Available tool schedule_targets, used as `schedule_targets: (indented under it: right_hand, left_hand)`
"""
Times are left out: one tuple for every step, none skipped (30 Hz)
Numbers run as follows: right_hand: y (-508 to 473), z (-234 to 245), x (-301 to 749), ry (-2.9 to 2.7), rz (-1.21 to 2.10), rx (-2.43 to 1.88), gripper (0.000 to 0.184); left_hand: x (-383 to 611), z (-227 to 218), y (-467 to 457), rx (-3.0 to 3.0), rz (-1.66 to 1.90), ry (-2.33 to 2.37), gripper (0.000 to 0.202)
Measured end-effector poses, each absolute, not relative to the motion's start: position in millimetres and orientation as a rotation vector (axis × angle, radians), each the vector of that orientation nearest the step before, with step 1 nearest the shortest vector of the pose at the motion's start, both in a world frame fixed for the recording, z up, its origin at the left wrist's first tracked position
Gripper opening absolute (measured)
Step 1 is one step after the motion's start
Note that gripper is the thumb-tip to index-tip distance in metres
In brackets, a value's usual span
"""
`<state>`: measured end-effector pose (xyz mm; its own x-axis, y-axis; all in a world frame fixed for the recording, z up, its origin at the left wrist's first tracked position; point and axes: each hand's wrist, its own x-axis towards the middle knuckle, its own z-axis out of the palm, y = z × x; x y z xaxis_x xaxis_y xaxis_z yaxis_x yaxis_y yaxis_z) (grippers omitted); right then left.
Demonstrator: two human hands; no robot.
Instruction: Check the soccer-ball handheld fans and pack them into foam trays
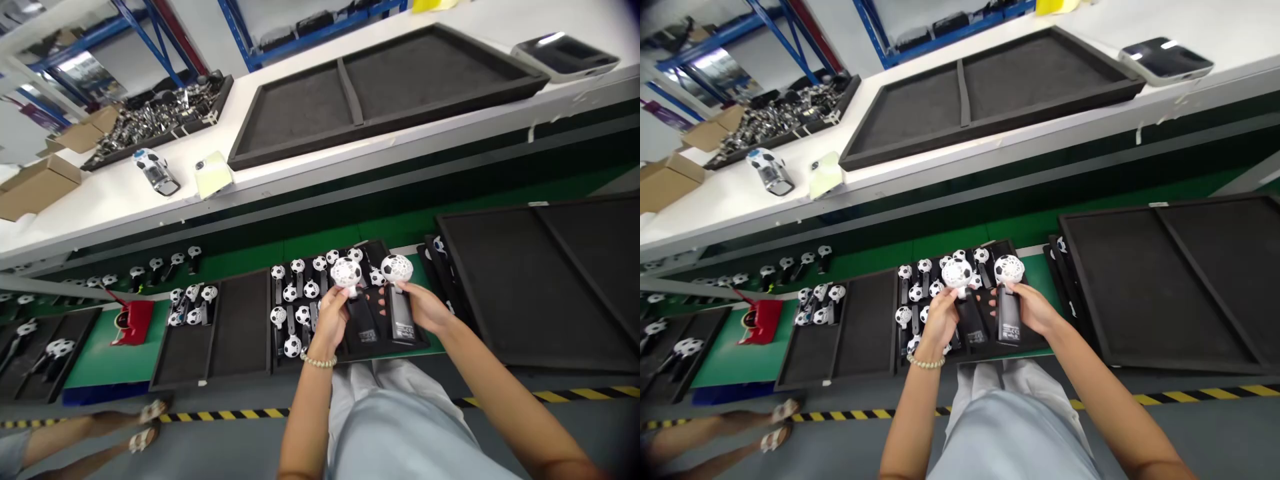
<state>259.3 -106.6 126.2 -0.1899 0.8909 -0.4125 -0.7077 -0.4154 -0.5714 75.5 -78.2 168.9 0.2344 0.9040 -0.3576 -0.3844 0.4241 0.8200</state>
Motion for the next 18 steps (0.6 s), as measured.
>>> schedule_targets:
  right_hand:
    - [-105,128,262,-0.32,1.811,-0.849,0.013]
    - [-103,130,264,-0.34,1.808,-0.842,0.013]
    - [-101,132,265,-0.365,1.816,-0.838,0.013]
    - [-99,134,267,-0.39,1.833,-0.833,0.014]
    - [-97,136,268,-0.414,1.857,-0.823,0.016]
    - [-95,138,269,-0.434,1.883,-0.816,0.018]
    - [-93,138,270,-0.453,1.903,-0.816,0.019]
    - [-91,137,271,-0.475,1.916,-0.829,0.019]
    - [-88,134,272,-0.497,1.921,-0.857,0.019]
    - [-84,129,274,-0.518,1.917,-0.9,0.018]
    - [-80,121,277,-0.532,1.909,-0.952,0.018]
    - [-73,110,280,-0.539,1.897,-1.014,0.019]
    - [-66,97,284,-0.554,1.878,-1.099,0.018]
    - [-57,82,289,-0.578,1.85,-1.201,0.016]
    - [-46,66,293,-0.608,1.812,-1.312,0.013]
    - [-35,50,298,-0.649,1.767,-1.425,0.011]
    - [-24,35,303,-0.69,1.716,-1.528,0.01]
    - [-13,20,308,-0.731,1.659,-1.619,0.012]
  left_hand:
    - [76,168,-78,0.698,0.973,0.986,0.042]
    - [76,168,-78,0.728,0.965,1.027,0.044]
    - [78,167,-77,0.748,0.954,1.062,0.047]
    - [79,167,-77,0.756,0.942,1.088,0.049]
    - [81,167,-76,0.756,0.936,1.103,0.051]
    - [83,166,-75,0.753,0.936,1.108,0.051]
    - [84,166,-74,0.749,0.941,1.107,0.052]
    - [85,166,-73,0.747,0.948,1.102,0.051]
    - [85,165,-72,0.749,0.952,1.095,0.051]
    - [84,163,-70,0.751,0.954,1.095,0.051]
    - [83,161,-69,0.749,0.955,1.104,0.05]
    - [80,158,-68,0.742,0.955,1.122,0.051]
    - [76,154,-67,0.729,0.956,1.146,0.051]
    - [72,149,-66,0.713,0.955,1.172,0.051]
    - [68,144,-66,0.693,0.956,1.199,0.052]
    - [63,138,-65,0.672,0.961,1.224,0.052]
    - [58,132,-65,0.652,0.967,1.246,0.051]
    - [54,127,-65,0.633,0.975,1.265,0.051]
